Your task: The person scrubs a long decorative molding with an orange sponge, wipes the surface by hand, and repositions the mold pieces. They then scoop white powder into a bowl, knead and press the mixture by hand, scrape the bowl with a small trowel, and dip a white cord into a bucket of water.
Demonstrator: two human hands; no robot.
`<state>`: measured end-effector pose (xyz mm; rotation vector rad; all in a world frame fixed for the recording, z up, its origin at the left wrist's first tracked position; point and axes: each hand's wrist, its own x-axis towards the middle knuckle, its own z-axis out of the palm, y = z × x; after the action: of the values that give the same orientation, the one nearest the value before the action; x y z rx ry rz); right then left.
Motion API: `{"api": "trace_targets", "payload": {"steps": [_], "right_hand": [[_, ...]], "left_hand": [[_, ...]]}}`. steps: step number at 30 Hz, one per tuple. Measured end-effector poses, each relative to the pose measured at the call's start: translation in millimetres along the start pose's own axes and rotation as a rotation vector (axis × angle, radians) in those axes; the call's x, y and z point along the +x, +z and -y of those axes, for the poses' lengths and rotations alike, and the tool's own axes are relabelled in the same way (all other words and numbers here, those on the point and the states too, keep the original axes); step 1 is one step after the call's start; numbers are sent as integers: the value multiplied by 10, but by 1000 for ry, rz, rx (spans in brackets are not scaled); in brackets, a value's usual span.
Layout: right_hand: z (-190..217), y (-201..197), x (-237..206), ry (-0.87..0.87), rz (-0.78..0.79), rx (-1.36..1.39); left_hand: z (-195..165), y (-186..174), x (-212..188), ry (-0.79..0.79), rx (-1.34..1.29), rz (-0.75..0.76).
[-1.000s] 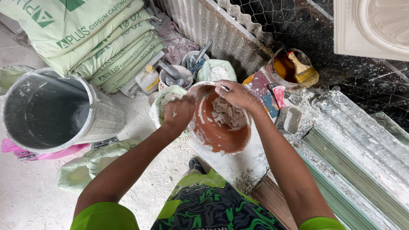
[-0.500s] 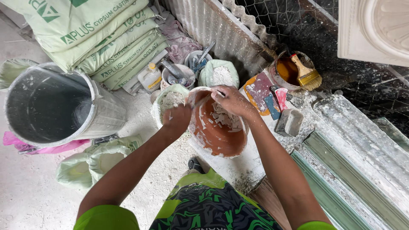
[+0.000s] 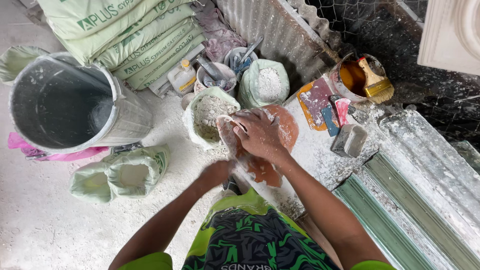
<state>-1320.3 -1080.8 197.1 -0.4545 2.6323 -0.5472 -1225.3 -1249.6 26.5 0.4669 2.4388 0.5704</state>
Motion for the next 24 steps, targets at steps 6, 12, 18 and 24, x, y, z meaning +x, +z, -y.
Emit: {"api": "trace_targets", "payload": {"steps": [6,12,18,24], "right_hand": [[-4,2,87,-21,-19,-2],[-55,21,188,-57,-23,13],[-136,-3,303,-76,2,25],[-162,-9,214,-100,-20,31]], "left_hand": [[46,-241,72,-140,326,-206],[-202,-264,123,-132,715,-212],[-62,-150,294,-125,426,-164],[41,39,364,-236,111,-502]]}}
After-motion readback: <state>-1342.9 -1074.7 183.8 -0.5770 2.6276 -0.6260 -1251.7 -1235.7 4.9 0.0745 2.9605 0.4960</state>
